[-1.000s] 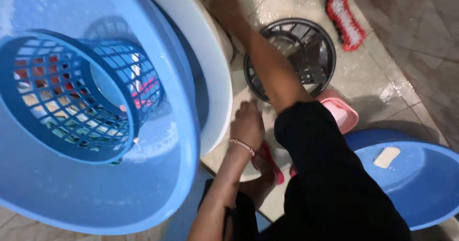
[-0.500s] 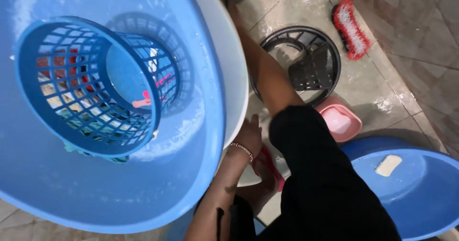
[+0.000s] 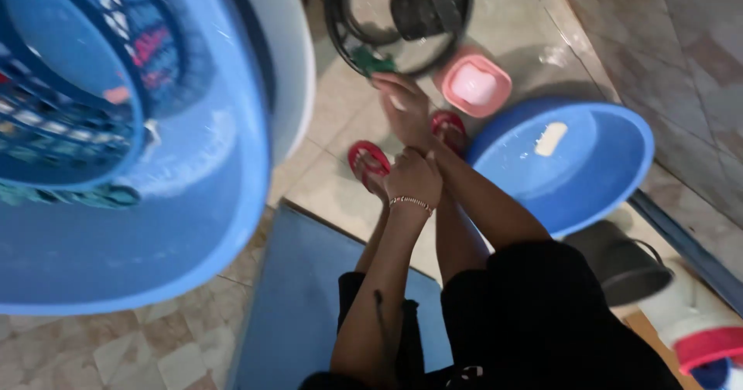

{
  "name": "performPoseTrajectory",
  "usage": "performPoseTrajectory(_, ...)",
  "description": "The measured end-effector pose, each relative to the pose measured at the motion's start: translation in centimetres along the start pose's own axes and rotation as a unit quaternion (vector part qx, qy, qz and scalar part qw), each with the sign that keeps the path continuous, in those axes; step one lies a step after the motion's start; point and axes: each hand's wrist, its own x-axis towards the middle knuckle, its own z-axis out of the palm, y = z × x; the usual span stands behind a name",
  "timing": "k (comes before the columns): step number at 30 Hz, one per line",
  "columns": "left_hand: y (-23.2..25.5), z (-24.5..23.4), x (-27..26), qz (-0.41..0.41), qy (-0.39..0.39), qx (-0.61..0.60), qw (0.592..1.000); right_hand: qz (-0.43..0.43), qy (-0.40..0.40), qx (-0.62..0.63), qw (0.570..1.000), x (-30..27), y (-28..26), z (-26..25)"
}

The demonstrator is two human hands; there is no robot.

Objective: The person washes several small items by hand in a blue basin filled with water. They scrub a cloth, a small plastic basket, and a pink plastic container, then rinse them under a tap and place them into a larger bucket.

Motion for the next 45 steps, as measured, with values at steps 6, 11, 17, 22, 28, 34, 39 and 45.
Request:
performPoseTrajectory(6,-0.5,5.1,-2.2,0.391,0.060,-0.112,0.912,0.222,0.124,-0.211,0.944,-9.3,-3.4,-17.1)
performPoseTrajectory(11,-3.4,6.9,-5.3,0.207,0.074,-0.613,0.759,0.266,-0.017,-0.343,0.901,-14.0,-5.3,-23.2)
performPoseTrajectory(17,-0.1,2.4,-8.5,0.103,0.096,-0.485,0.863,0.369,-0.120,-0.101,0.916,-10.3,-7.7,-20.8)
performPoseTrajectory(22,4.1,-1.6,-8.4,0.122,0.156,-0.382,0.903,0.211,-0.161,-0.087,0.960,0.2,-8.1,-16.2)
performPoseTrajectory(28,7.2,-2.1,-5.4,0.083,0.113,-0.215,0.966,-0.053,-0.355,-0.202,0.911,13.1,2.5,-10.4)
performPoseTrajectory(34,10.4,-10.9,0.6,0.087,-0.101,0.116,0.984,-0.100,-0.290,-0.385,0.871,23.1,17.5,-2.6)
performPoseTrajectory(39,9.7,-13.9,2.5,0.125,0.058,0.121,0.983,-0.148,-0.152,-0.418,0.883,36.8,22.6,6.0)
performPoseTrajectory(45,8.9,-9.8,3.9,0.096,-0.073,0.202,0.972,-0.009,-0.274,-0.439,0.856,50.4,20.4,14.0)
